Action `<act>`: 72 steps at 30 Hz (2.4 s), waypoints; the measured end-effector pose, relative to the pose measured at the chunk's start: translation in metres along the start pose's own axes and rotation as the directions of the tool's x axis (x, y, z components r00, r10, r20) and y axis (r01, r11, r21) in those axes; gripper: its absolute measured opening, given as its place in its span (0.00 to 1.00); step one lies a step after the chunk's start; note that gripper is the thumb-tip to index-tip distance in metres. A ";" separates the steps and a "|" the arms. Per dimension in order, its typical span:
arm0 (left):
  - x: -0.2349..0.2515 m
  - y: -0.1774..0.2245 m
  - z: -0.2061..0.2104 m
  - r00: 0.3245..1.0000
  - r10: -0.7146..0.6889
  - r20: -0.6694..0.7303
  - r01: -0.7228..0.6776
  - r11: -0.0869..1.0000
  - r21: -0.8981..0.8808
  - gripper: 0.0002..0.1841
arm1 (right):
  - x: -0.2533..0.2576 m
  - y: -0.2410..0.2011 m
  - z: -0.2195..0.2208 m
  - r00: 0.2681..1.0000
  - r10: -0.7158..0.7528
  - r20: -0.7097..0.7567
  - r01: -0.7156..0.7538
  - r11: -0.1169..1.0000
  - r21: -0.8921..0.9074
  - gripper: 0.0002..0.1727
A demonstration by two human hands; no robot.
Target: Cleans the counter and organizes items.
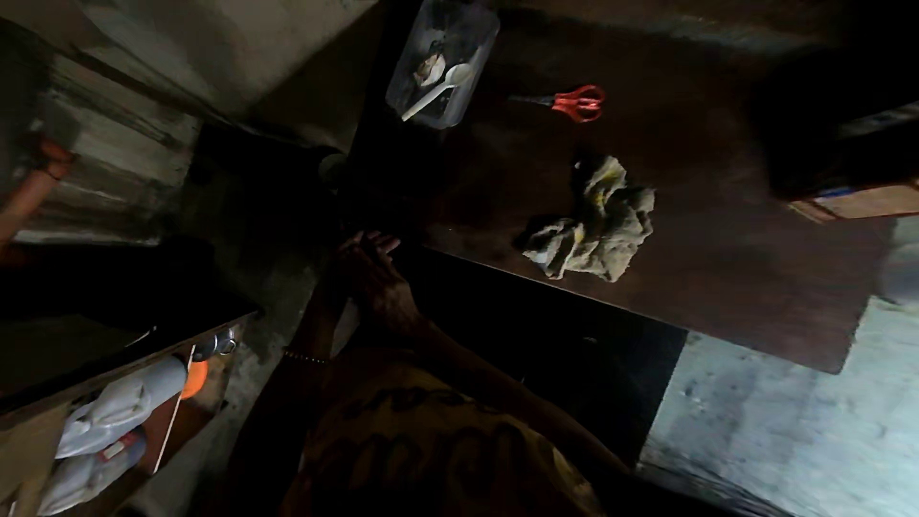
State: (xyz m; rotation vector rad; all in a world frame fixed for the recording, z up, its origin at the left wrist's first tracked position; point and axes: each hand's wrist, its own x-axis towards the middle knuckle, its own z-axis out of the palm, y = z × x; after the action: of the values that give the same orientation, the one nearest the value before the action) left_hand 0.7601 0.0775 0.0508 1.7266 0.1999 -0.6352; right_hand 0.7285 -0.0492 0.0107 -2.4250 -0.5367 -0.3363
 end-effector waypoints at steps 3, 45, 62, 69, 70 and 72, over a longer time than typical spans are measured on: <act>0.009 -0.001 -0.003 0.992 -0.110 0.055 0.123 0.906 -0.404 0.21 | 0.001 -0.002 0.001 0.998 -0.028 -0.062 0.027 0.999 -0.017 0.19; 0.061 0.090 -0.016 0.863 0.093 0.497 0.008 0.980 -0.197 0.16 | 0.067 0.009 -0.097 0.773 0.602 -0.200 -0.519 0.781 0.347 0.28; 0.058 -0.015 -0.031 0.905 -0.306 0.296 0.417 0.776 -0.473 0.19 | 0.047 0.068 -0.087 0.573 0.743 -0.347 -0.819 0.498 -0.287 0.24; -0.021 0.031 -0.089 0.967 -0.253 -0.007 0.253 0.965 0.065 0.21 | 0.066 -0.031 0.019 0.986 0.167 0.006 -0.167 0.986 -0.016 0.18; -0.034 0.067 -0.092 0.931 -0.359 -0.059 0.362 0.931 0.038 0.22 | 0.074 -0.033 0.021 0.985 0.170 -0.040 -0.167 0.983 0.071 0.17; -0.040 0.108 -0.096 0.853 -0.503 -0.135 0.504 0.863 -0.030 0.21 | 0.094 -0.040 0.012 0.970 0.229 -0.085 -0.210 0.958 0.195 0.14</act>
State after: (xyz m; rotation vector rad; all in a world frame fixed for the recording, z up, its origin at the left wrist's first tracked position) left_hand 0.8051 0.1478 0.1756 1.7319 0.7718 -0.8949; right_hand 0.7949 0.0150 0.0566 -2.2445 -0.2356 -0.3052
